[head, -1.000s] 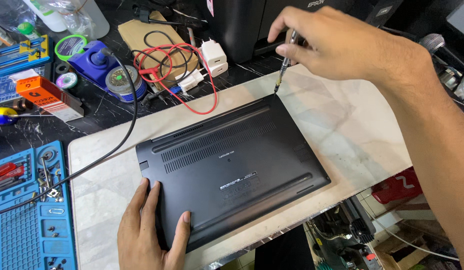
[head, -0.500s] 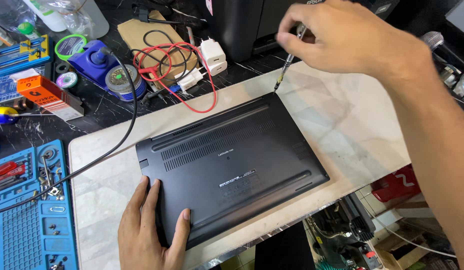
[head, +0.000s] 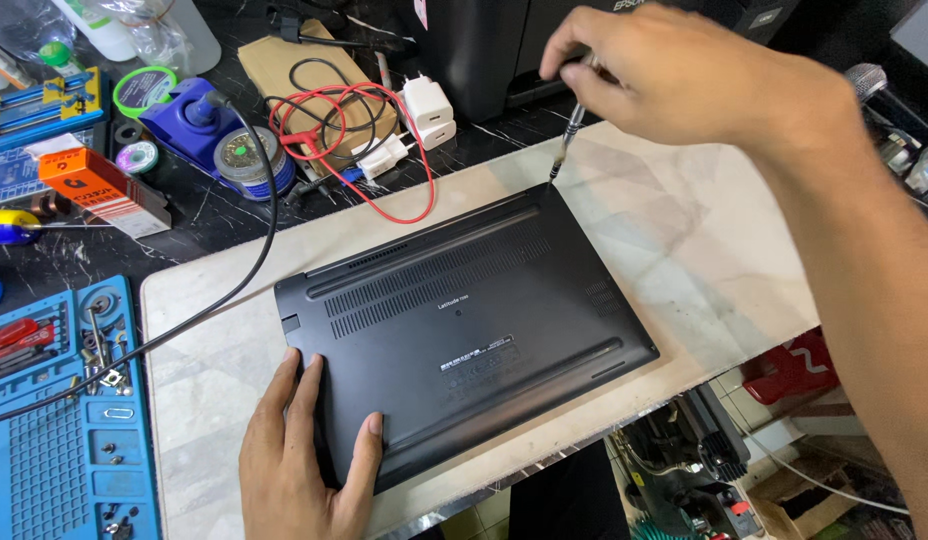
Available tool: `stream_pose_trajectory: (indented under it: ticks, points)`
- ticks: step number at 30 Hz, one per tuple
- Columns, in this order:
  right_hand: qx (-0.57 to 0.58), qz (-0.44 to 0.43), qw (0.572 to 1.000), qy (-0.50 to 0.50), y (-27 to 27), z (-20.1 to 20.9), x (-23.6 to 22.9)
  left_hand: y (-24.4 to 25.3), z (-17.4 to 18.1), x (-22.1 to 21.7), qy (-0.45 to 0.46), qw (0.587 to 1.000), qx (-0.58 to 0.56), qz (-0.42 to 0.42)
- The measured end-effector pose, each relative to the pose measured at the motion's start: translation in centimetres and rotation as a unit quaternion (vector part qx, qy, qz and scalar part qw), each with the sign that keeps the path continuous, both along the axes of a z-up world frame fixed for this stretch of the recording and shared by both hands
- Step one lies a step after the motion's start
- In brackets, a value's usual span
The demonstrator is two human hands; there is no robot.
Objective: The person uses a screwdriver to remove screws from the bottom cover of a laptop. They then lift off the cover, disconnect the battery cable, and remove the battery pack from the chassis.
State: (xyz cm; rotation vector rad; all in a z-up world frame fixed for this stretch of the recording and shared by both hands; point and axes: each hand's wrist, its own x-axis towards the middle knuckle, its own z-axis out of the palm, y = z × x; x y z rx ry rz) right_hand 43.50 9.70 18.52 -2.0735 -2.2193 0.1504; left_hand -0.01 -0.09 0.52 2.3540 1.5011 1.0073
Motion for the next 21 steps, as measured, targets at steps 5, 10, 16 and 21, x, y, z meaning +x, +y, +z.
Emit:
stream_pose_trajectory:
  ticks: [5, 10, 16, 21]
  points:
    - [-0.09, -0.085, 0.991, 0.041, -1.6, 2.6, -3.2, 0.0, -0.1, -0.1, 0.0, 1.0, 0.002, -0.005]
    - [0.036, -0.056, 0.996, -0.063, -0.8, -0.2, -0.7, -0.1, -0.3, -0.2, -0.002, 1.0, -0.003, -0.006]
    - [-0.115, -0.107, 0.986, 0.064, -2.6, 2.4, -3.2, -0.2, 0.3, 0.1, -0.005, 1.0, -0.014, -0.001]
    - [-0.035, -0.119, 0.992, 0.034, -3.1, 2.1, -4.3, -0.4, 0.7, 0.3, -0.001, 0.999, -0.035, 0.008]
